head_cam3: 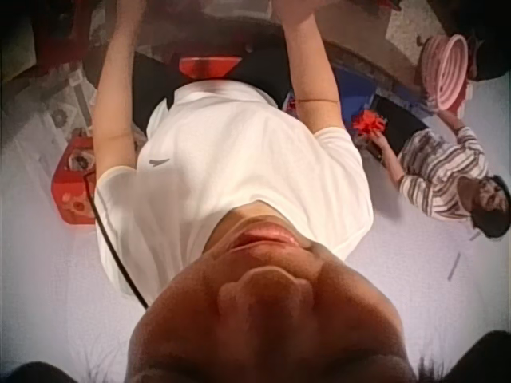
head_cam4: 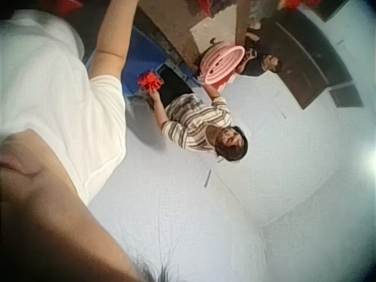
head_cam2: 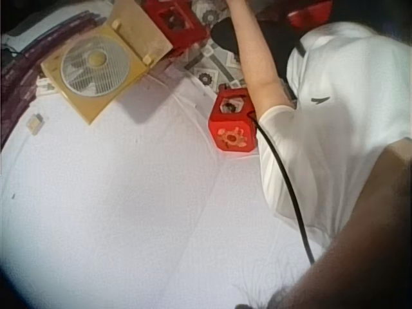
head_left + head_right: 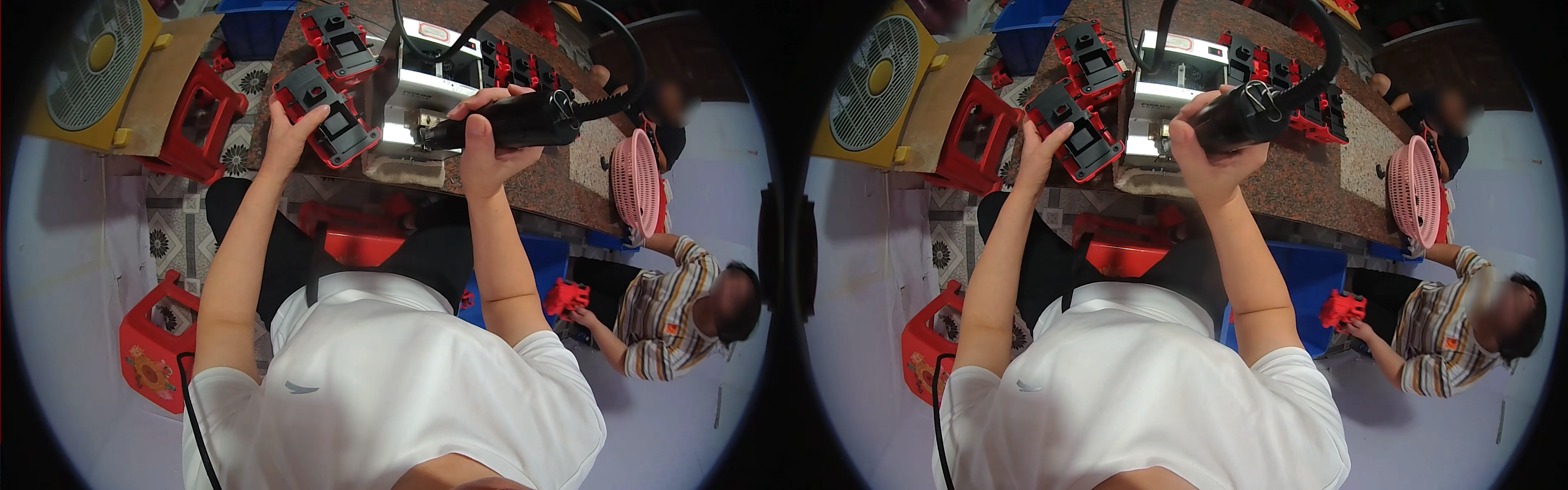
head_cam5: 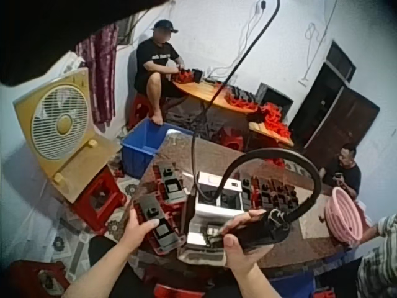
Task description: Assembling and testing red plastic battery or electronic housings using a hand-held tool.
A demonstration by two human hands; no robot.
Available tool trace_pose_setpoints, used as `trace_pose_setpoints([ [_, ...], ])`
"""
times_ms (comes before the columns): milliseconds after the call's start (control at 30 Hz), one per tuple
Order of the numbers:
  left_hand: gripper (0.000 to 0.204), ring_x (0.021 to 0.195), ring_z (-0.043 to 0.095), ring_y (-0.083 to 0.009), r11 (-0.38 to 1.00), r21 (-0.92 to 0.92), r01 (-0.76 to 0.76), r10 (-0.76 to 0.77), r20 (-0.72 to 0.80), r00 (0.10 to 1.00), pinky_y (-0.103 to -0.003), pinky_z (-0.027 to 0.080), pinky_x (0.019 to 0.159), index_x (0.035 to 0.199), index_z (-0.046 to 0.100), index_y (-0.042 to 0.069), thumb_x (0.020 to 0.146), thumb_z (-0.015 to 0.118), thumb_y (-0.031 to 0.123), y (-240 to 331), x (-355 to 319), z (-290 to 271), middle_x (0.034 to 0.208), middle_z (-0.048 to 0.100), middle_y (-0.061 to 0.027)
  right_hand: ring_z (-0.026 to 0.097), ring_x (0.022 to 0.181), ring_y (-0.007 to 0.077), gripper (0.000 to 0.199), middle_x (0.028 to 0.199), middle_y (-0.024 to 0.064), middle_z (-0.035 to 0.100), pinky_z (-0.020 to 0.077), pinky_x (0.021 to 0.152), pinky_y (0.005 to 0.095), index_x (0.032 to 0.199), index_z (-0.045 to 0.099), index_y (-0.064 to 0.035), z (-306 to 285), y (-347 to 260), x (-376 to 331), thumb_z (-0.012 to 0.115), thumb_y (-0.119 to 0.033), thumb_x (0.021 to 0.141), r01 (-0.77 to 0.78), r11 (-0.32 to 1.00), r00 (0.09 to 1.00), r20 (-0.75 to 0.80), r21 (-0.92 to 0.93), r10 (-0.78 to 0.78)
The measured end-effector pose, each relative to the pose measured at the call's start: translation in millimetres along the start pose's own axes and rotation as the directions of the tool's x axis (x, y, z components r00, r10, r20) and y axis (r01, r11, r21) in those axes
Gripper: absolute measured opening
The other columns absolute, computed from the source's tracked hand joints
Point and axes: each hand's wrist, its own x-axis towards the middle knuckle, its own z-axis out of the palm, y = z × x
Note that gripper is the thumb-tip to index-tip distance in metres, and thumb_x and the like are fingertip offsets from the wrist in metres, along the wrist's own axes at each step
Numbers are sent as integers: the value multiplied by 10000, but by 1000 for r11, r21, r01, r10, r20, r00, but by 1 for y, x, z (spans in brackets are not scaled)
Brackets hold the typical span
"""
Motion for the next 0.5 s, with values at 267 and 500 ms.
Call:
trace_pose_setpoints([
  [267,616,1072,550,-196,991,-28,132,-132,-4,991,-331,456,926,1232,327,22,792,719,200,9,1,1,1186,525,-132,599,636,178,311,780,117,593,515,561,294,1105,423,10,-2,3,33,602,-150,907,-213,970,976,26,-114,217],
  [500,582,1071,536,-180,998,25,54,-54,-2,999,-310,432,939,1204,350,-9,798,709,203,-5,3,-4,1174,539,-128,593,569,179,384,747,120,604,505,510,305,1101,430,7,31,-10,44,630,-259,911,-150,965,986,-38,216,162],
])
